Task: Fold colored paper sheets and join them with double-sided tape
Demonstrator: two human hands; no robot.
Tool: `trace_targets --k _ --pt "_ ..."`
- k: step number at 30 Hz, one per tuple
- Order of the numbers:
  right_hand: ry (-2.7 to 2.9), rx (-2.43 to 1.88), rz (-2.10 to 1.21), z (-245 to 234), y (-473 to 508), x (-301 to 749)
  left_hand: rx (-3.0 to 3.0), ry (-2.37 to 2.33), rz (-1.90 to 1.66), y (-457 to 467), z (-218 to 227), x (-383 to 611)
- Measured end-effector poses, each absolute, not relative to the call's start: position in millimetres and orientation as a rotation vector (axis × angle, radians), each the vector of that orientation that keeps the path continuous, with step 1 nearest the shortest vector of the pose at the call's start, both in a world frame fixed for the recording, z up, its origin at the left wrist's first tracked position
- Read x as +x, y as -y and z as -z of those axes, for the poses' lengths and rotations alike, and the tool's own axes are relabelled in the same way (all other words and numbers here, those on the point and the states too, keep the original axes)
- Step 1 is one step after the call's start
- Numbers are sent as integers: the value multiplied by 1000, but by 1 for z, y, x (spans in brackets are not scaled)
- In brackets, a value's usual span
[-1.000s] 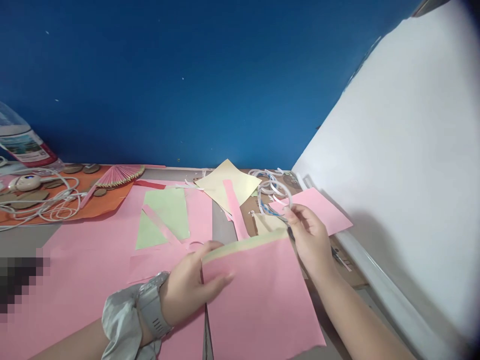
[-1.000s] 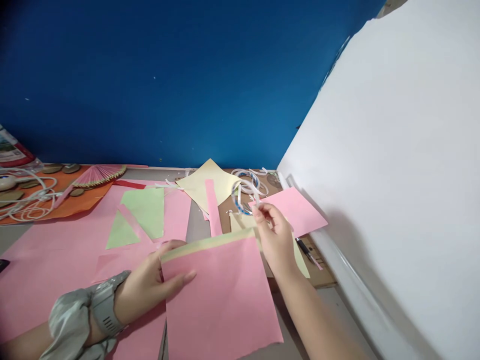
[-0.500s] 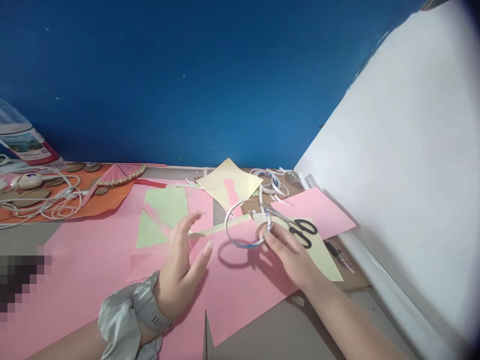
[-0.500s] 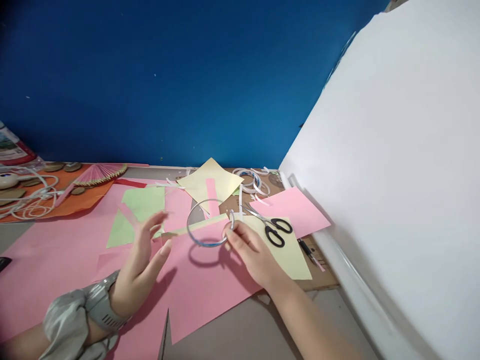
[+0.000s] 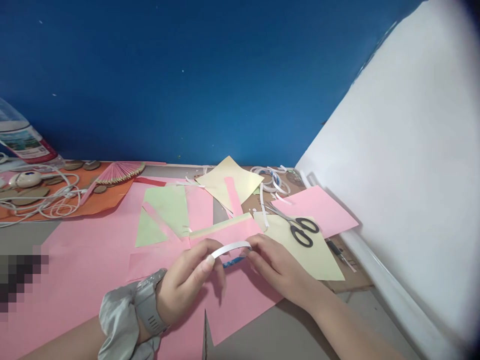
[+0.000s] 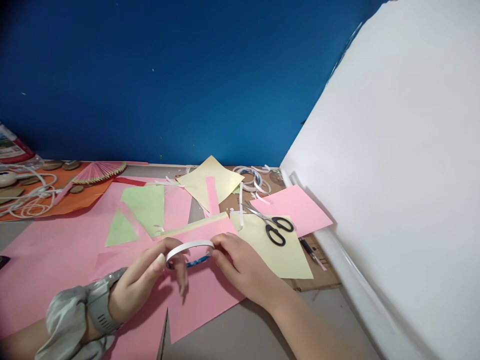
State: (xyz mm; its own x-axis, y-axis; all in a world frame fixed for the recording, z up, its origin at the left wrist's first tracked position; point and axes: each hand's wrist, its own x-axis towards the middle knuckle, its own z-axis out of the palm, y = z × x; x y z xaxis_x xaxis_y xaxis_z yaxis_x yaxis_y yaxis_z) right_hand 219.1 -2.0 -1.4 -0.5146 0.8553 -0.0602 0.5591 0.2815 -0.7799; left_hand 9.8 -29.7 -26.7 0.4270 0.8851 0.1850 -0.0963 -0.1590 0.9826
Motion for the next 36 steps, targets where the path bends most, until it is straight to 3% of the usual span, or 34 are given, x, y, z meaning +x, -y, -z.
trace_targets --k 10,16,20,25,30,36 --pt "2234 -1102 -1036 7 5 221 1445 -847 -883 30 29 11" --pt "2208 -756 -377 22 6 212 1362 -798 -746 33 32 21" --pt "2218 -732 -187 21 6 208 1181 -742 -726 35 28 24" --pt "2127 -815 -296 23 1 212 1067 -706 -713 31 26 22" --pt "1848 -1172 -195 23 -11 226 1058 -573 -835 29 29 22" --pt "2077 -1118 -813 14 -7 231 1151 -540 -918 27 19 18"
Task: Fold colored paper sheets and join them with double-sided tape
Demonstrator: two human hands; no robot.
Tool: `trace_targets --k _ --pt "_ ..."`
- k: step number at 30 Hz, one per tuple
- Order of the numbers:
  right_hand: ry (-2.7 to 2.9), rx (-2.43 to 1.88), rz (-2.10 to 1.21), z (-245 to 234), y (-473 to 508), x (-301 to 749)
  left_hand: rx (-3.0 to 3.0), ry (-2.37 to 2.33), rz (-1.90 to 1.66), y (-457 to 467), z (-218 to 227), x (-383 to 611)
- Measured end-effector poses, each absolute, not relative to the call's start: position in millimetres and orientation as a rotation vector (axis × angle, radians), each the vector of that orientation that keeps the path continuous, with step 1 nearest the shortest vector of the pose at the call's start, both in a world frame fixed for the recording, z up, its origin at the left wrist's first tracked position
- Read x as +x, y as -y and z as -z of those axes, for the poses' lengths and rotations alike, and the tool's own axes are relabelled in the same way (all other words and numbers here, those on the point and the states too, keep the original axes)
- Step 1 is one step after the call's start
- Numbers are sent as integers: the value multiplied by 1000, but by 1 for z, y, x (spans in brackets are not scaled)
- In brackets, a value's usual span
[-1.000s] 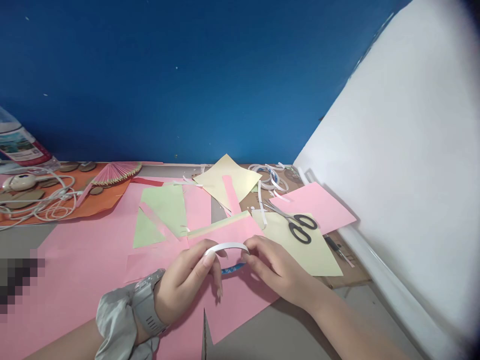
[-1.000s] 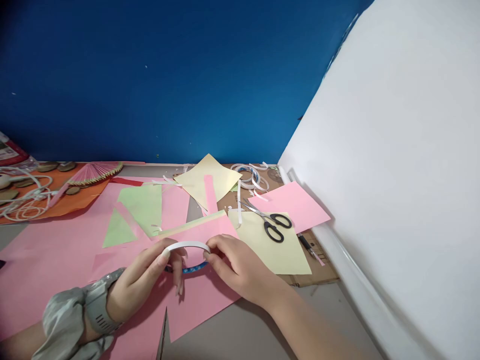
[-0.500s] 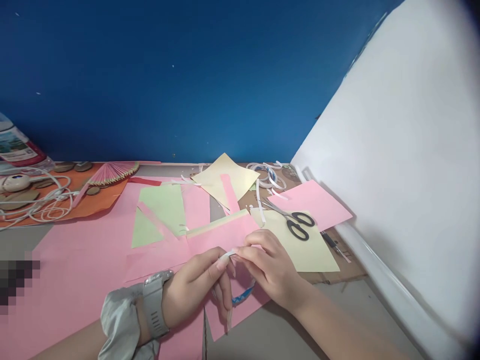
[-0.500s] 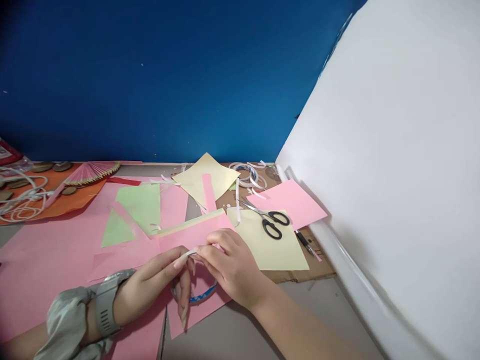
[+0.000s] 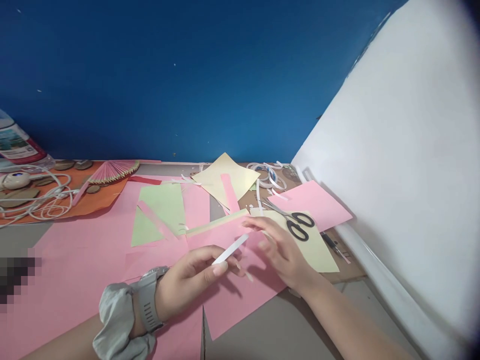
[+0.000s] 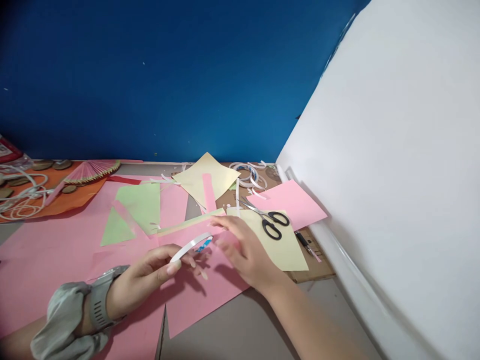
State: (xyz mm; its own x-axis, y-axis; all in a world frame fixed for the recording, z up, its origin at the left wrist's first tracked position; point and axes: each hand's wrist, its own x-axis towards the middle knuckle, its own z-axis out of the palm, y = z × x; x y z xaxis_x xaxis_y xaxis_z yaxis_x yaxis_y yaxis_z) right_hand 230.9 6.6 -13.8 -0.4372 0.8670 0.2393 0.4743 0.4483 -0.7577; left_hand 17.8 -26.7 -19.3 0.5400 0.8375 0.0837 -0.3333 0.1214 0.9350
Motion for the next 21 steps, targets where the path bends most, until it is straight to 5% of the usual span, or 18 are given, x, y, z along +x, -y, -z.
trace_targets --k 21 --pt "2095 -1183 -859 14 -9 224 1820 -623 -873 29 19 17"
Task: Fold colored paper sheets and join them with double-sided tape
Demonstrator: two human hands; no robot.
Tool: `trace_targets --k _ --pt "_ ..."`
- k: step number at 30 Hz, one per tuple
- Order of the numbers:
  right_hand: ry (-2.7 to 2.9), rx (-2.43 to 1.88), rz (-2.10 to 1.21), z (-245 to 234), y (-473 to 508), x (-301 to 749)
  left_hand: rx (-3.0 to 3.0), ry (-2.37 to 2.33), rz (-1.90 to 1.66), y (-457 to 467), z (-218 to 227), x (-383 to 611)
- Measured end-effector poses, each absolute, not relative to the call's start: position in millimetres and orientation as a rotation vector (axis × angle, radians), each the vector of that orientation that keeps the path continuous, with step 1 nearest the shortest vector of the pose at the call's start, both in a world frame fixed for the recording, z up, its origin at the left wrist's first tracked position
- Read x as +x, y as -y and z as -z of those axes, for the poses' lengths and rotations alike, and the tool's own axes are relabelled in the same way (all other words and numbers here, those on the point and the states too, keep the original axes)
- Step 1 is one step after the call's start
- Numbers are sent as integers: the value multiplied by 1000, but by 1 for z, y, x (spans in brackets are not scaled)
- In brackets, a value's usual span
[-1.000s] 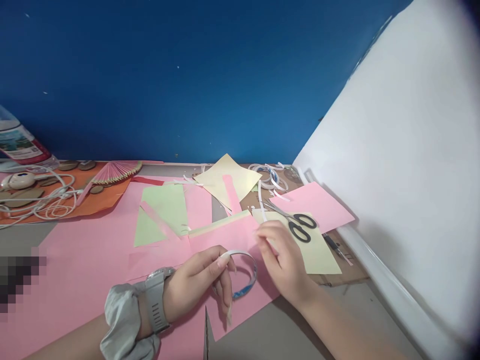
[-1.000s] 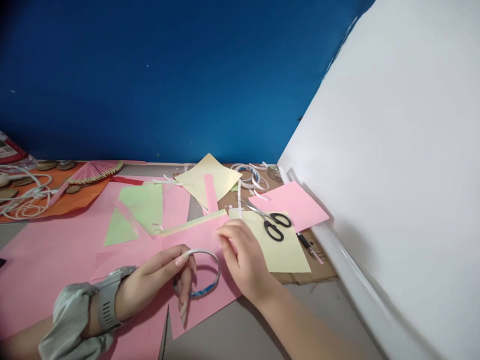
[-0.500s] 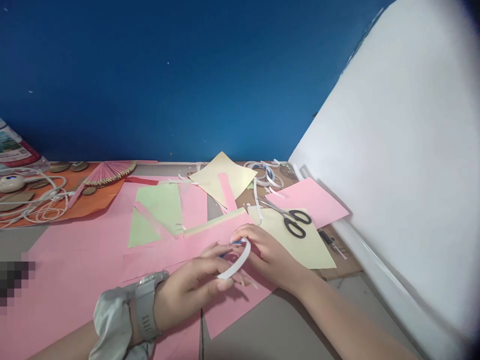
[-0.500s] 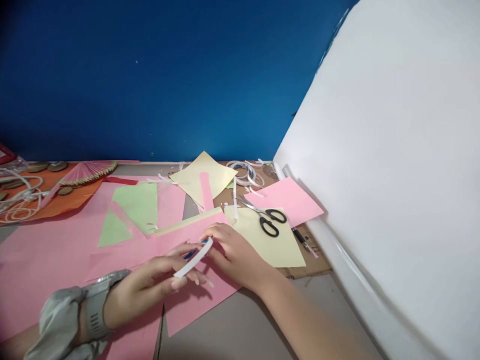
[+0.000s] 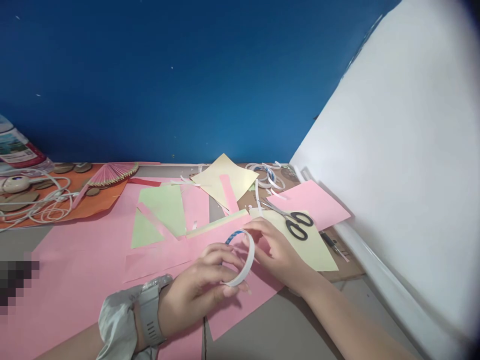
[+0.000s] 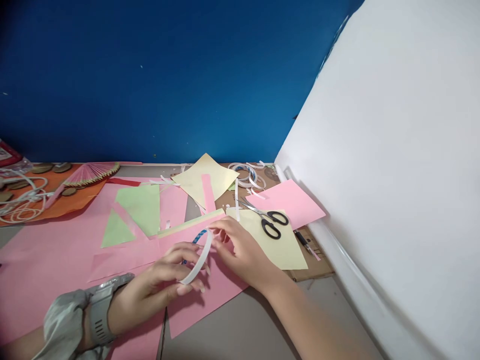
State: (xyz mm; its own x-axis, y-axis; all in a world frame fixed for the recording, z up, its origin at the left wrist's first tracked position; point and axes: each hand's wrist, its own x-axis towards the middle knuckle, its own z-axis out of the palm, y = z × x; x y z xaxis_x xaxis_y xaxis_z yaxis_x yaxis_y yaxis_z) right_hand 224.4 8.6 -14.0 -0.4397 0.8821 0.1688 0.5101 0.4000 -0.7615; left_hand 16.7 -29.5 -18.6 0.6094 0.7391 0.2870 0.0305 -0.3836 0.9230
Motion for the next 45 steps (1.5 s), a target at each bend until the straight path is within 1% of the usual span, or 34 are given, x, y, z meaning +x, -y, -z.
trace_targets --k 7,9,12,15,18,21,29,37,45 --pt "2200 -1100 -991 11 -6 221 1910 -532 -763 29 14 19" --pt "2230 -1089 -928 12 -6 223 1920 -544 -716 30 14 18" --pt "2336 -1019 -719 14 -5 226 1891 -572 -663 31 15 16" --pt "2408 -897 -557 15 -4 228 1754 -552 -745 33 17 14" --pt "2437 -822 -500 15 -2 228 1595 -617 -816 35 20 14" --pt "2409 -820 -496 14 0 227 1606 -701 -783 36 23 16" --pt "2362 -770 -439 20 4 228 1992 -770 -690 35 22 17" --pt "2473 -872 -482 18 -1 226 2035 -812 -620 33 23 18" --pt "2505 -857 -503 18 -2 226 2019 -834 -601 33 24 18"
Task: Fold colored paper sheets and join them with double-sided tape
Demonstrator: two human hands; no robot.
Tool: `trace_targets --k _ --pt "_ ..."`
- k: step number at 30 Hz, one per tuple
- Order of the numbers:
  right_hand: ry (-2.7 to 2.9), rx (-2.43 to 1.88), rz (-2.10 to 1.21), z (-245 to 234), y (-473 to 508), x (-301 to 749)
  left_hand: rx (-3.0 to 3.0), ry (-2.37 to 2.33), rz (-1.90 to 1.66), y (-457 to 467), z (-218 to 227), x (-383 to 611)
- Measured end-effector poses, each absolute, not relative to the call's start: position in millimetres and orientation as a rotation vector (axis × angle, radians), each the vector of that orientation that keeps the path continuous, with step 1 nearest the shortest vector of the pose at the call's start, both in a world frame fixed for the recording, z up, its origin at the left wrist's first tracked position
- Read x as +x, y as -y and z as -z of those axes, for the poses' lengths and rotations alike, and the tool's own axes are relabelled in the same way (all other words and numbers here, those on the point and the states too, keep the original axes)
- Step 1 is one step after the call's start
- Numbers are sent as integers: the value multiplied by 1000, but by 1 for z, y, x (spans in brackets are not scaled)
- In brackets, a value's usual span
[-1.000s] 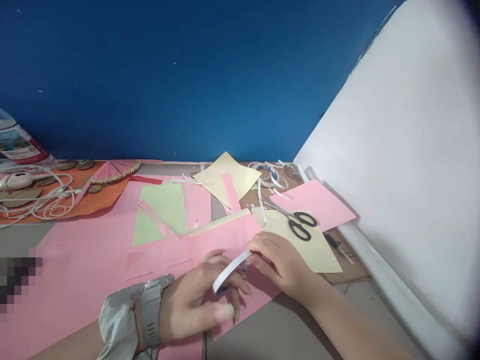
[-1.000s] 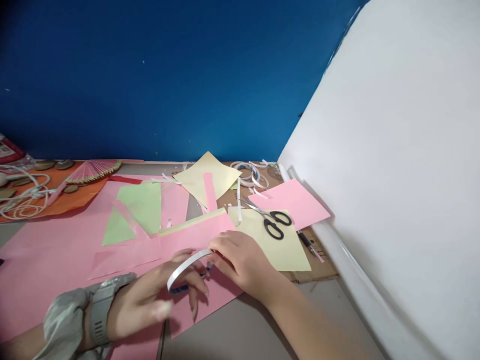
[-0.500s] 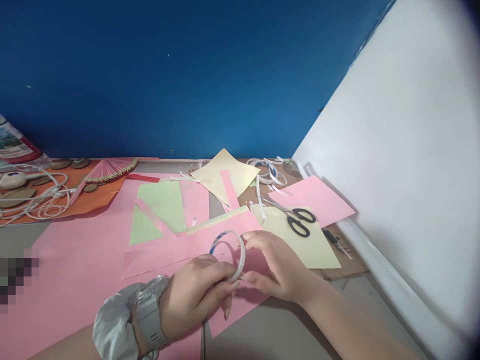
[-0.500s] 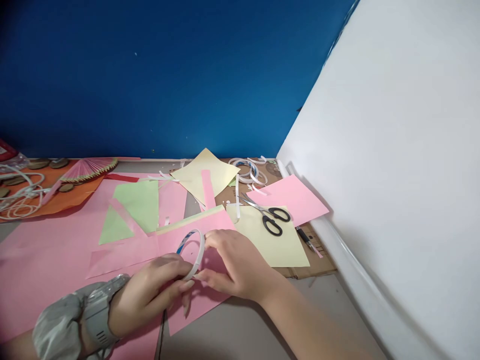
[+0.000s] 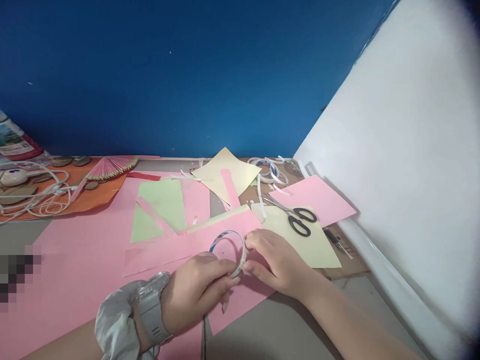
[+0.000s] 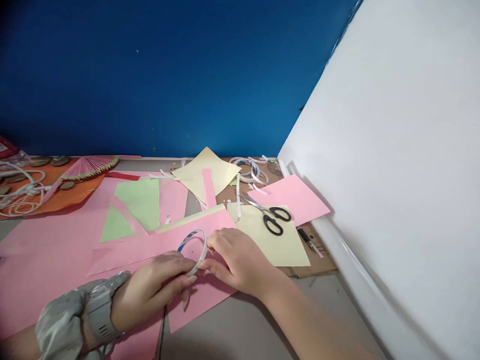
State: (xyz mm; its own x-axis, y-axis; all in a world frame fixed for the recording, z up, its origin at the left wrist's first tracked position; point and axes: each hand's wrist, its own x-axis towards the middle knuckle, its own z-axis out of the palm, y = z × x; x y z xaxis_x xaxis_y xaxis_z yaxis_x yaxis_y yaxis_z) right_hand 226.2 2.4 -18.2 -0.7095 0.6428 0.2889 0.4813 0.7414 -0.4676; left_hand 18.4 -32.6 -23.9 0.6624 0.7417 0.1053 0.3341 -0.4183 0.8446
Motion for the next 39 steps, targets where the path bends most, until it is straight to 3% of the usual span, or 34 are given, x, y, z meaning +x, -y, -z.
trace_targets --k 29,39 --pt "2324 -785 -832 18 -2 230 1940 -880 -572 32 21 20" --pt "2247 -1052 -813 19 0 230 1858 -621 -781 36 25 17"
